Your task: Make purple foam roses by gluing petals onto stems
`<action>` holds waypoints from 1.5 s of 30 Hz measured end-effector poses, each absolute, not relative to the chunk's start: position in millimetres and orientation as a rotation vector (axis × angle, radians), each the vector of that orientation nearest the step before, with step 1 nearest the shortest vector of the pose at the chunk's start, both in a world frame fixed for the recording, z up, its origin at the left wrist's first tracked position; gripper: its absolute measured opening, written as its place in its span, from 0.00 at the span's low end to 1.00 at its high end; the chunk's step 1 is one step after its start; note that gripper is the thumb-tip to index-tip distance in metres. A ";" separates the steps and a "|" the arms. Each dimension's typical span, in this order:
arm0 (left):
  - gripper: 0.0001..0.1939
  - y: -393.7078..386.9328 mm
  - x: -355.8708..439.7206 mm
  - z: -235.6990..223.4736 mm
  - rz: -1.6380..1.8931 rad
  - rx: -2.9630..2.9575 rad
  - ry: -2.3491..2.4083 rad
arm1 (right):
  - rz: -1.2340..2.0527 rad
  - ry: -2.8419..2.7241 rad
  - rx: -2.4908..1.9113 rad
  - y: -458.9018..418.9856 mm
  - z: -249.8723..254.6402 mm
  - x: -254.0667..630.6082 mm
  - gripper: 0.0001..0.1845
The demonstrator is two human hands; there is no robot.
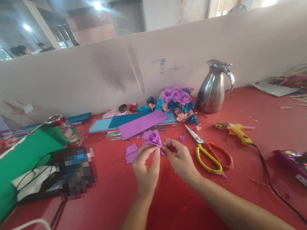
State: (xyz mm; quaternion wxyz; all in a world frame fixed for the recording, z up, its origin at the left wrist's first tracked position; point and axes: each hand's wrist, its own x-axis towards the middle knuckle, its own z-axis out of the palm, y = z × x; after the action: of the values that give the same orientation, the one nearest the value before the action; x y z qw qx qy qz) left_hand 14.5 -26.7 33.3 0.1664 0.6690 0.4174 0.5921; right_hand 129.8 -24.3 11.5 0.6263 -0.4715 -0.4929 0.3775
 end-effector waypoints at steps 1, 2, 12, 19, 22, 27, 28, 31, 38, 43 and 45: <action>0.05 -27.0 14.3 33.4 1.680 1.907 1.190 | 0.847 -1.142 -1.086 -24.4 11.1 129.7 0.09; 0.06 -27.3 14.1 33.2 1.676 1.904 1.193 | 0.830 -1.155 -1.091 -24.5 10.8 129.5 0.09; 0.04 -23.6 17.3 26.3 1.685 1.566 1.216 | 0.802 -1.178 -1.054 -27.7 9.1 128.7 0.05; 0.07 -20.9 18.4 25.5 1.608 1.489 1.144 | 0.769 -1.187 -1.045 -28.8 10.2 129.4 0.04; 0.06 -19.8 16.8 22.7 1.566 1.509 1.131 | 0.745 -1.195 -1.037 -29.6 12.5 129.5 0.04; 0.10 -16.1 18.5 15.3 1.499 1.388 1.078 | 0.687 -1.227 -1.054 -30.1 13.7 130.0 0.04; 0.10 -15.6 19.4 14.2 1.480 1.359 1.065 | 0.672 -1.236 -1.053 -30.0 13.7 130.3 0.04; 0.11 -14.6 20.9 13.2 1.437 1.297 1.023 | 0.633 -1.259 -1.038 -29.7 14.3 131.0 0.04; 0.10 -11.7 15.1 12.8 1.505 1.324 0.993 | 0.688 -1.296 -1.049 -28.7 15.5 131.5 0.05; 0.10 -6.2 9.7 6.2 1.512 1.332 1.123 | 0.763 -1.227 -1.070 -29.0 16.4 134.4 0.06; 0.10 -5.7 7.9 5.9 1.500 1.341 1.130 | 0.809 -1.222 -1.021 -30.3 18.5 135.9 0.07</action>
State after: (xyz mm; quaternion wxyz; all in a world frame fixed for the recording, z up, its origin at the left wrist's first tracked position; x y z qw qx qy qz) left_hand 7.9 -5.7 5.9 0.4052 0.5313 0.4478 0.5942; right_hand 135.9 -30.3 18.5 0.6269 -0.4454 -0.5331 0.3528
